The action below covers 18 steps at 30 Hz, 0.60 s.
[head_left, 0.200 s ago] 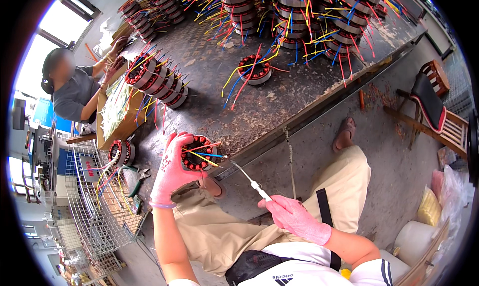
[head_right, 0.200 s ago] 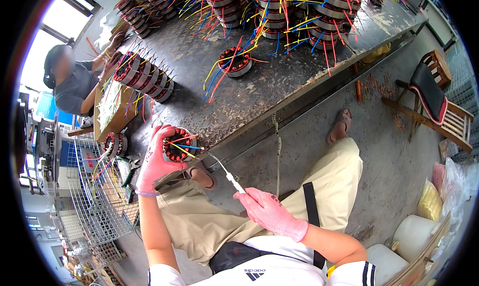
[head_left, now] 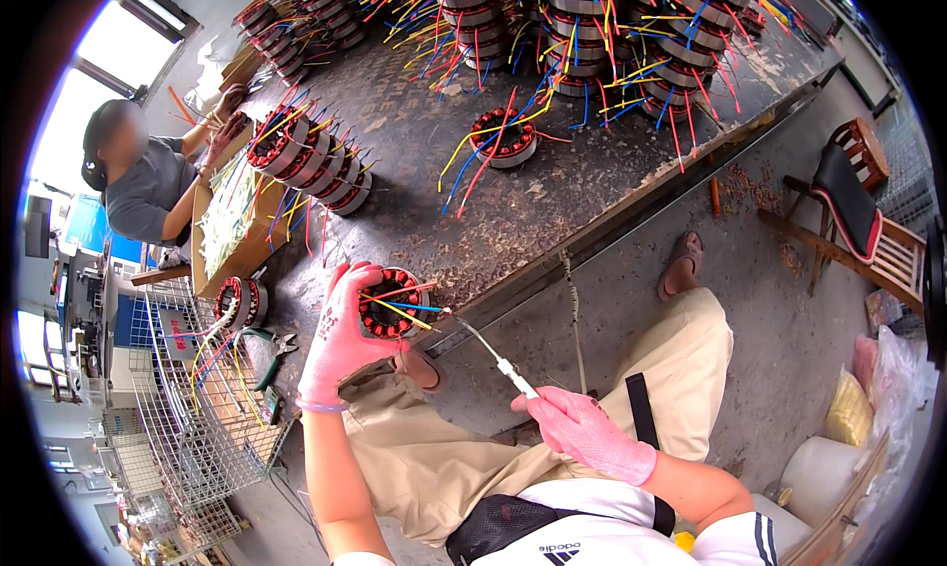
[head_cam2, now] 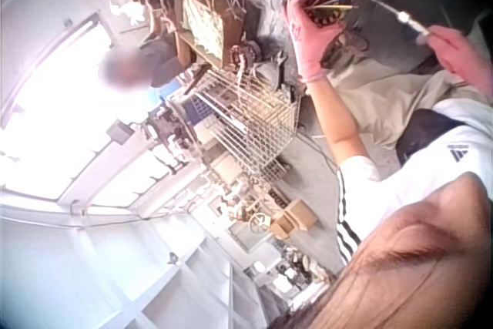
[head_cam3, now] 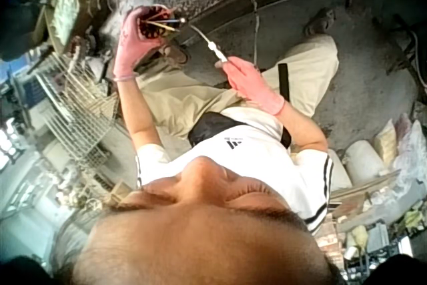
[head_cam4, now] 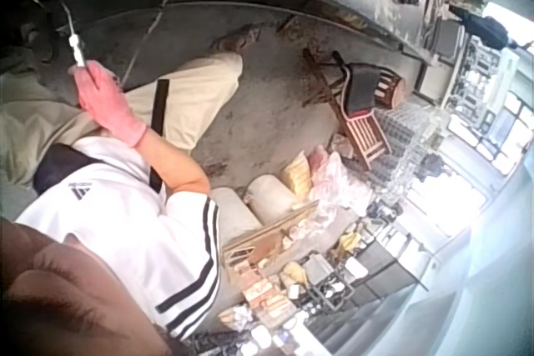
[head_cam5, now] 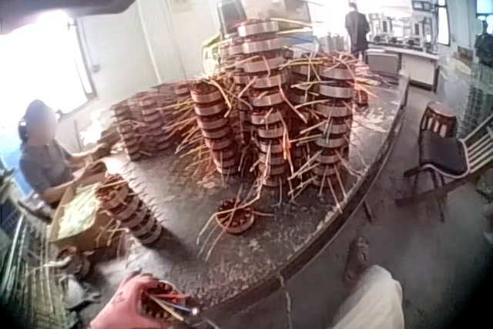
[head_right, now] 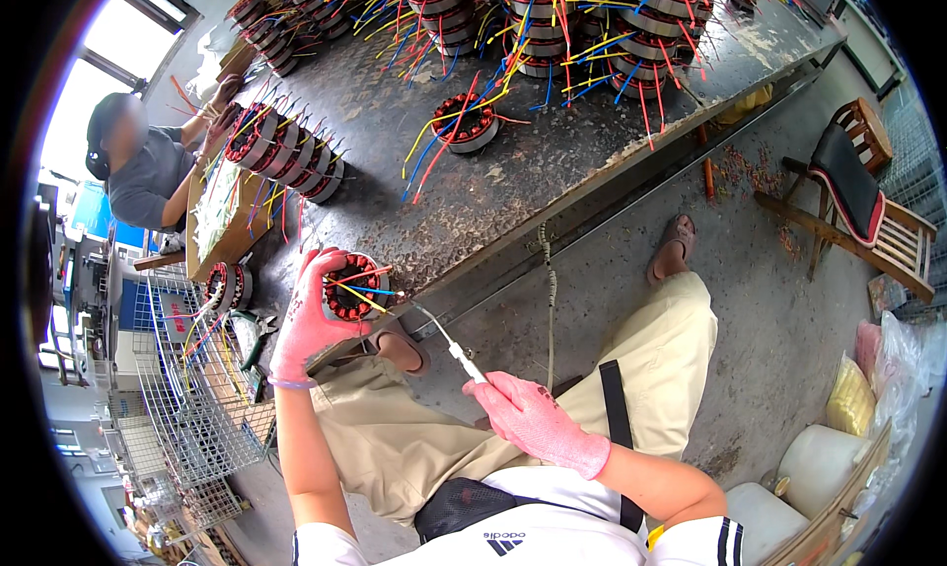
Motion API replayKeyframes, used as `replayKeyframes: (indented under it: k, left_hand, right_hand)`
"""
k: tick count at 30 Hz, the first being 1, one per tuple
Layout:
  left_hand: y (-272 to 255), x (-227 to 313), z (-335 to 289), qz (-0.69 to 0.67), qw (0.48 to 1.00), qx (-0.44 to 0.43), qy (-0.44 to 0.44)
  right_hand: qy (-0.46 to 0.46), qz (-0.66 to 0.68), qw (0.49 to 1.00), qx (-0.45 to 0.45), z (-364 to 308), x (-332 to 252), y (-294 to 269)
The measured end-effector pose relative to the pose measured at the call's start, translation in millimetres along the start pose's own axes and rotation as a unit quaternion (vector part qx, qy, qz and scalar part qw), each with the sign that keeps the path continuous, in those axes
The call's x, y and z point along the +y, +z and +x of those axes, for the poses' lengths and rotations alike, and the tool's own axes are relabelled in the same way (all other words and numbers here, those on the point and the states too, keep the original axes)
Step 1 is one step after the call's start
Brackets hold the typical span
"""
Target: The person uses a lighter to heat the ends of wires on several copper coils to strip or seal the insulation, handling one coil at a time before setting it on a workbench.
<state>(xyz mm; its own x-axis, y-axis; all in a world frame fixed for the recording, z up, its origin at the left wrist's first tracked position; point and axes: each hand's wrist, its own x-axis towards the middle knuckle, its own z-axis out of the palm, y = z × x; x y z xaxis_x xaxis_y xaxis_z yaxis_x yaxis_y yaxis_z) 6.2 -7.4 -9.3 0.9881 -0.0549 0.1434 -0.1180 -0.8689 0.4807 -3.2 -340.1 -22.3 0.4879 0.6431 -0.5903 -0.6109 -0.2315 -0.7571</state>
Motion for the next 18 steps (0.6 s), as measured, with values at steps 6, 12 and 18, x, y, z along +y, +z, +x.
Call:
replayKeyframes:
  k: [6,12,18]
  left_hand:
    - [0.4,0.4,-0.4,-0.004,1.000,-0.001,-0.005]
    - [1.0,-1.6,-1.0,0.001,1.000,0.000,-0.003]
    - [1.3,-1.8,-0.6,-0.011,1.000,-0.002,-0.006]
  right_hand:
    - [-0.005,0.009,1.000,0.000,0.0,1.4,1.1]
    - [-0.014,0.001,1.000,0.001,-1.4,1.1,0.5]
    - [-0.011,0.009,1.000,0.002,1.1,4.3,1.7]
